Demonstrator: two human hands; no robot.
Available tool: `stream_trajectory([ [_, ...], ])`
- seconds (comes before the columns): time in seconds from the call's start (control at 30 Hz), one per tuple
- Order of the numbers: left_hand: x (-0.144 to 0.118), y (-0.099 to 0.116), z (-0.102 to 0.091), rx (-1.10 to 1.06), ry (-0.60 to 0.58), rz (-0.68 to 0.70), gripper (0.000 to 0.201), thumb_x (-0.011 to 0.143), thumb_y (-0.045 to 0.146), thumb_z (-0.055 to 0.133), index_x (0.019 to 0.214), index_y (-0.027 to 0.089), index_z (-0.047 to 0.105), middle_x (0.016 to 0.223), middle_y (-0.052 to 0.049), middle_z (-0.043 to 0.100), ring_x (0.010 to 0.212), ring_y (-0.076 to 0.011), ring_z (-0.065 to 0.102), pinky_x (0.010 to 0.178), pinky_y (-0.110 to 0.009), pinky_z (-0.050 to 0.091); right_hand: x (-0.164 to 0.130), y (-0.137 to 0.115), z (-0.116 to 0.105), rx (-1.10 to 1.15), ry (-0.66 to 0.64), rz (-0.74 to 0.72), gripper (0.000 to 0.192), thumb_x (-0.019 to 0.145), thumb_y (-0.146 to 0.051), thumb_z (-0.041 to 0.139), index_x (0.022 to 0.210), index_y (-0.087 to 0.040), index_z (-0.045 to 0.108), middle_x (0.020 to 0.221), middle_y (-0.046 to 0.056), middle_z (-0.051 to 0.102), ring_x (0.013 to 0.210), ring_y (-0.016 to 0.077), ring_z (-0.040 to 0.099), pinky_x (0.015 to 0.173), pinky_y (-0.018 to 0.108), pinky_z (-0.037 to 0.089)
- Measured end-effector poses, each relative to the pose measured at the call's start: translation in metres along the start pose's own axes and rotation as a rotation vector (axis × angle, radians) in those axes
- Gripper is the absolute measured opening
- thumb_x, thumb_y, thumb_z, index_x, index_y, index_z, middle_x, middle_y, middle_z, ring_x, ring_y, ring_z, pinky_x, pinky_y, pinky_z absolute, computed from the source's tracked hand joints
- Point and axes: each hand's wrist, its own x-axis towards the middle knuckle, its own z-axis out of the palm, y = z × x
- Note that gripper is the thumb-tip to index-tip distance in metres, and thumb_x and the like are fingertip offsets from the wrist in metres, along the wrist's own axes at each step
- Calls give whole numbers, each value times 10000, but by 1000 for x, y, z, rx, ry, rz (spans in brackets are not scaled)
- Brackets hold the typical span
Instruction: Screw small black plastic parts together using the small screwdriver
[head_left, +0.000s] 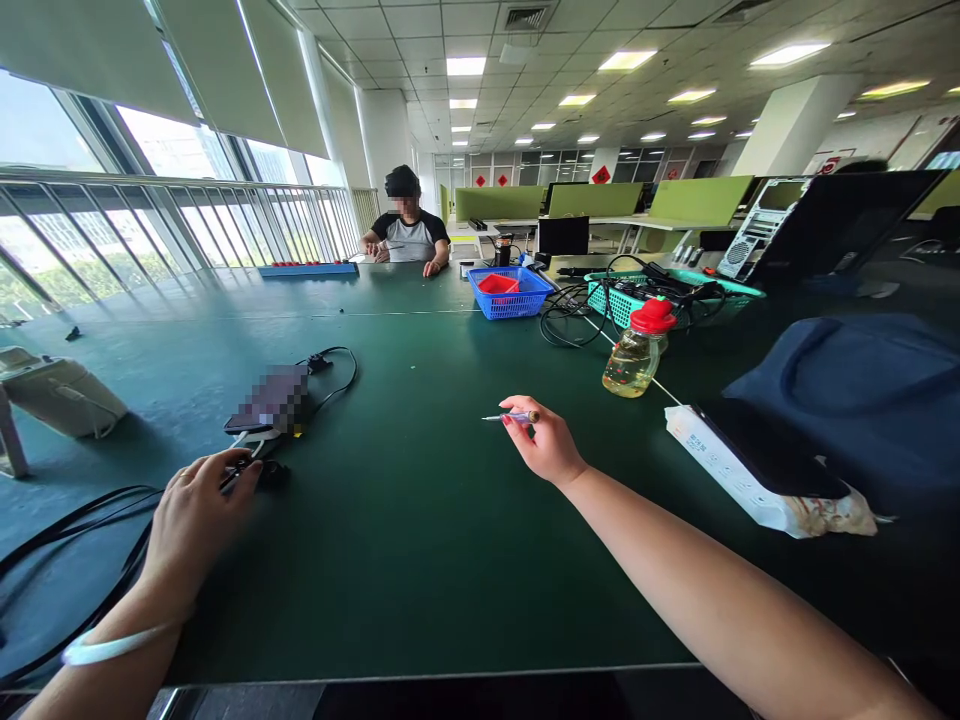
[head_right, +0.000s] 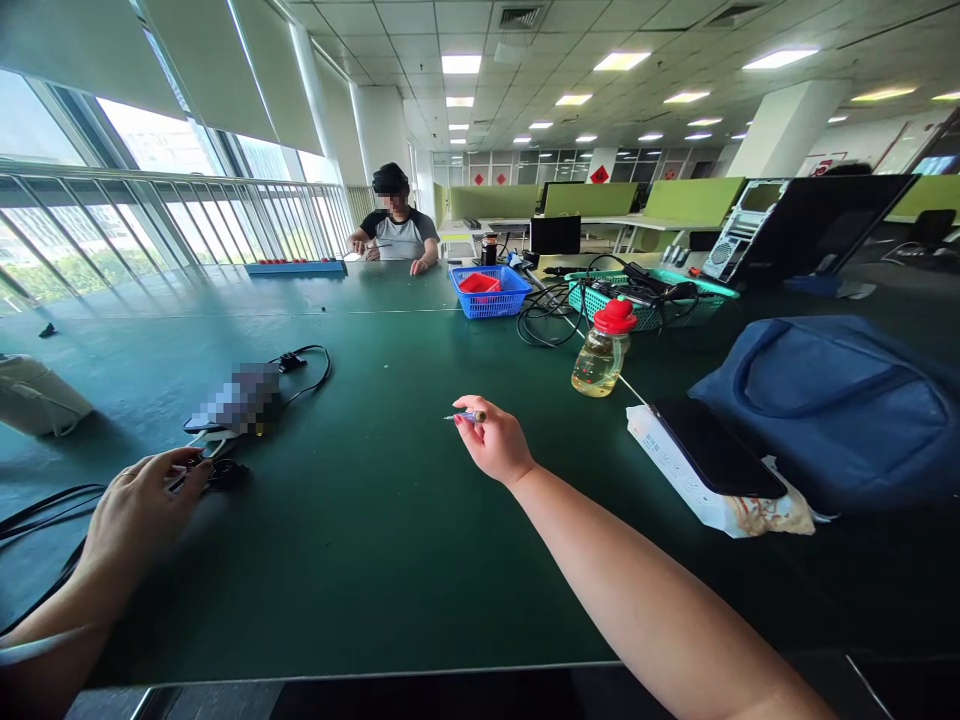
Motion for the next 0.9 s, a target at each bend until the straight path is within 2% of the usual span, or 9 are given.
stream_trajectory([
  [0.13,-4,4,-6,-35,45,-19,572,923,556,312,1285,198,574,1037,-122,692,1054,-312,611,885,-427,481,0,0,1,3,3,-3,182,946,-310,484,1041,-219,609,851,48,703,594,149,612,614,276,507],
  [0.23,-6,2,-6,-34,68,8,539,931,560,300,1197,238,641,1056,-104,692,1046,-297,614,855,-401,480,0,1,1,10,-1,-3,184,948,-310,482,1047,-218,606,862,47,704,580,138,600,599,267,500],
  [0.3,-6,1,-6,-37,49,-5,529,925,565,312,1153,243,664,1093,-102,687,1043,-296,617,818,-388,485,0,1,0,11,0,-2,185,946,-310,483,1047,-214,605,840,44,699,573,136,593,592,263,495],
  [0.4,-4,1,-4,-67,26,-41,535,917,568,337,1207,234,638,1139,-107,674,1023,-291,628,794,-379,493,0,1,0,11,4,-3,183,943,-308,487,1042,-210,606,828,45,695,576,140,593,593,266,493],
  [0.63,-1,2,0,-65,20,-7,548,928,523,336,1286,200,597,1177,-139,666,1053,-301,619,826,-390,493,0,1,1,14,-1,-5,175,939,-301,489,1040,-215,603,841,44,698,543,130,566,586,268,486],
  [0.8,2,9,-5,-4,-24,-110,535,929,544,319,1159,187,643,1061,-133,701,1012,-310,625,766,-376,483,0,1,2,19,7,-3,176,940,-303,491,1036,-209,605,836,43,696,544,126,562,577,260,481],
  [0.9,2,16,-7,29,-6,-100,536,931,552,305,1068,171,657,1034,-138,695,989,-304,626,760,-361,470,0,1,2,13,3,0,177,941,-307,492,1032,-209,607,818,40,691,547,129,567,580,262,483],
])
